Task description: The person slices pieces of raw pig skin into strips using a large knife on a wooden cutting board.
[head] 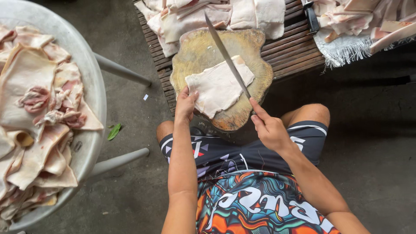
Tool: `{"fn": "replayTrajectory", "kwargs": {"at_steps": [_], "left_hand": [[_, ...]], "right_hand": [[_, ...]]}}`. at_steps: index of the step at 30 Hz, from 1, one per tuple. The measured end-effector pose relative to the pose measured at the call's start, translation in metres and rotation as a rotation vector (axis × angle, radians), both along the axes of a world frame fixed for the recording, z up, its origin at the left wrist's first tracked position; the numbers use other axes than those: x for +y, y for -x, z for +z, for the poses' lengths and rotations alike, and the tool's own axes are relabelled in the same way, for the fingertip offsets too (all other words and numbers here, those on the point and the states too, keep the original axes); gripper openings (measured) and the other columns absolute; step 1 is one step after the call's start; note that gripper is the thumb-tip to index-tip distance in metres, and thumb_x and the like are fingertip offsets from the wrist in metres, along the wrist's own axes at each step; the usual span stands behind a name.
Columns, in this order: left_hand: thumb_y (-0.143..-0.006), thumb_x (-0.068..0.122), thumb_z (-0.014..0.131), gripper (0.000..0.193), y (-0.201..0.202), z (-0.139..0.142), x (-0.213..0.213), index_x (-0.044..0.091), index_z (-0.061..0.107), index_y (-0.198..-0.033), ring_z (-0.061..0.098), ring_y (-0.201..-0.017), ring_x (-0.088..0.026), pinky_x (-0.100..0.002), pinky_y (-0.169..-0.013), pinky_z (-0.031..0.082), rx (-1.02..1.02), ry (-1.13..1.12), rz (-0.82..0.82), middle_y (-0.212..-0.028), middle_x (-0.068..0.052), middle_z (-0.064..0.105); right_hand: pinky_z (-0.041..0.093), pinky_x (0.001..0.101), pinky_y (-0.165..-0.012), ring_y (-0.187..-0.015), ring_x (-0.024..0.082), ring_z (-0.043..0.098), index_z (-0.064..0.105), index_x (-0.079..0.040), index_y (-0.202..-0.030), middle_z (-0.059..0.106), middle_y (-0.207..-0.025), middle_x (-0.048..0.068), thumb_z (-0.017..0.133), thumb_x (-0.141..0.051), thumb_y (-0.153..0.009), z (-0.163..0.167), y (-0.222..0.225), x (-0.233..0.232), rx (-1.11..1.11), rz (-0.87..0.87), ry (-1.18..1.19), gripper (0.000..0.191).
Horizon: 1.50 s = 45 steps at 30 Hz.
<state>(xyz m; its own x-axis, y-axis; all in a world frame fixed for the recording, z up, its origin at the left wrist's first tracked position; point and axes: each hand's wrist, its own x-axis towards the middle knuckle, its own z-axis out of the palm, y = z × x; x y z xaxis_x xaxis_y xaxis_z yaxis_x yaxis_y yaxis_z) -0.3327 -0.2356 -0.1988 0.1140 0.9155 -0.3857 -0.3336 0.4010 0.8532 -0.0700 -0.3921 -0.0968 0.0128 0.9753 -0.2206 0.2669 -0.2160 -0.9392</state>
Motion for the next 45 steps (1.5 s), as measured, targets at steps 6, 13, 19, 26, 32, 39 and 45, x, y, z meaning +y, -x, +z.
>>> {"fn": "replayTrajectory", "kwargs": {"at_steps": [6,13,19,26,32,39,45], "left_hand": [[-0.099,-0.004,0.057,0.037,-0.002,-0.004,-0.005,-0.001,0.059,-0.136,0.071,-0.102,-0.020,-0.033,-0.089,0.058,-0.015,0.013,0.001,-0.120,-0.012,0.072],[-0.097,-0.004,0.056,0.043,0.003,-0.009,-0.002,0.002,0.056,-0.140,0.070,-0.107,-0.021,-0.034,-0.094,0.057,-0.006,0.020,0.022,-0.126,-0.012,0.070],[-0.097,-0.005,0.057,0.044,0.007,-0.022,-0.012,0.001,0.054,-0.140,0.069,-0.110,-0.022,-0.036,-0.095,0.057,-0.123,0.046,0.040,-0.128,-0.012,0.068],[-0.097,-0.005,0.056,0.043,-0.001,-0.015,-0.011,0.001,0.056,-0.139,0.070,-0.108,-0.021,-0.033,-0.094,0.057,-0.066,-0.005,0.040,-0.126,-0.012,0.070],[-0.096,-0.004,0.056,0.041,-0.009,0.000,-0.011,-0.002,0.058,-0.137,0.072,-0.101,-0.022,-0.035,-0.088,0.059,-0.038,0.059,0.016,-0.120,-0.015,0.072],[-0.097,-0.003,0.056,0.042,-0.006,0.006,-0.014,0.001,0.056,-0.138,0.072,-0.105,-0.021,-0.035,-0.091,0.059,-0.022,0.070,0.018,-0.122,-0.013,0.072],[-0.097,-0.001,0.057,0.041,-0.005,-0.007,-0.016,0.000,0.055,-0.138,0.072,-0.100,-0.025,-0.039,-0.084,0.062,-0.071,0.076,-0.012,-0.120,-0.015,0.071]], "right_hand": [[0.054,0.0197,-0.063,-0.067,0.009,0.055,0.025,-0.030,-0.168,0.062,-0.089,0.000,0.048,-0.008,-0.114,0.022,-0.029,-0.026,0.101,0.116,-0.878,0.062],[0.053,0.0414,-0.070,-0.075,0.038,0.068,0.042,-0.024,-0.164,0.072,-0.084,0.022,0.061,-0.017,-0.104,-0.043,0.006,-0.010,-0.526,0.099,-0.148,0.063],[0.048,0.0327,-0.049,-0.048,0.014,0.049,0.044,-0.031,-0.160,0.050,-0.061,0.005,0.053,-0.020,-0.103,-0.037,-0.013,-0.024,0.051,-0.089,0.277,0.059],[0.053,0.0321,-0.060,-0.055,0.014,0.058,0.040,-0.028,-0.159,0.060,-0.064,0.006,0.053,-0.018,-0.104,-0.020,-0.008,-0.032,-0.189,-0.043,-0.004,0.057],[0.054,0.0353,-0.077,-0.087,0.032,0.070,0.040,-0.023,-0.160,0.071,-0.103,0.021,0.055,-0.016,-0.106,-0.037,0.018,-0.019,-0.337,0.103,-0.523,0.056],[0.049,0.0258,-0.054,-0.055,0.010,0.050,0.039,-0.028,-0.161,0.053,-0.066,0.004,0.053,-0.012,-0.105,0.013,0.019,-0.025,0.045,0.010,0.028,0.060],[0.052,0.0238,-0.063,-0.067,0.007,0.052,0.023,-0.035,-0.168,0.057,-0.083,0.001,0.044,-0.008,-0.114,0.036,-0.011,-0.039,0.118,0.103,-0.888,0.064]]}}
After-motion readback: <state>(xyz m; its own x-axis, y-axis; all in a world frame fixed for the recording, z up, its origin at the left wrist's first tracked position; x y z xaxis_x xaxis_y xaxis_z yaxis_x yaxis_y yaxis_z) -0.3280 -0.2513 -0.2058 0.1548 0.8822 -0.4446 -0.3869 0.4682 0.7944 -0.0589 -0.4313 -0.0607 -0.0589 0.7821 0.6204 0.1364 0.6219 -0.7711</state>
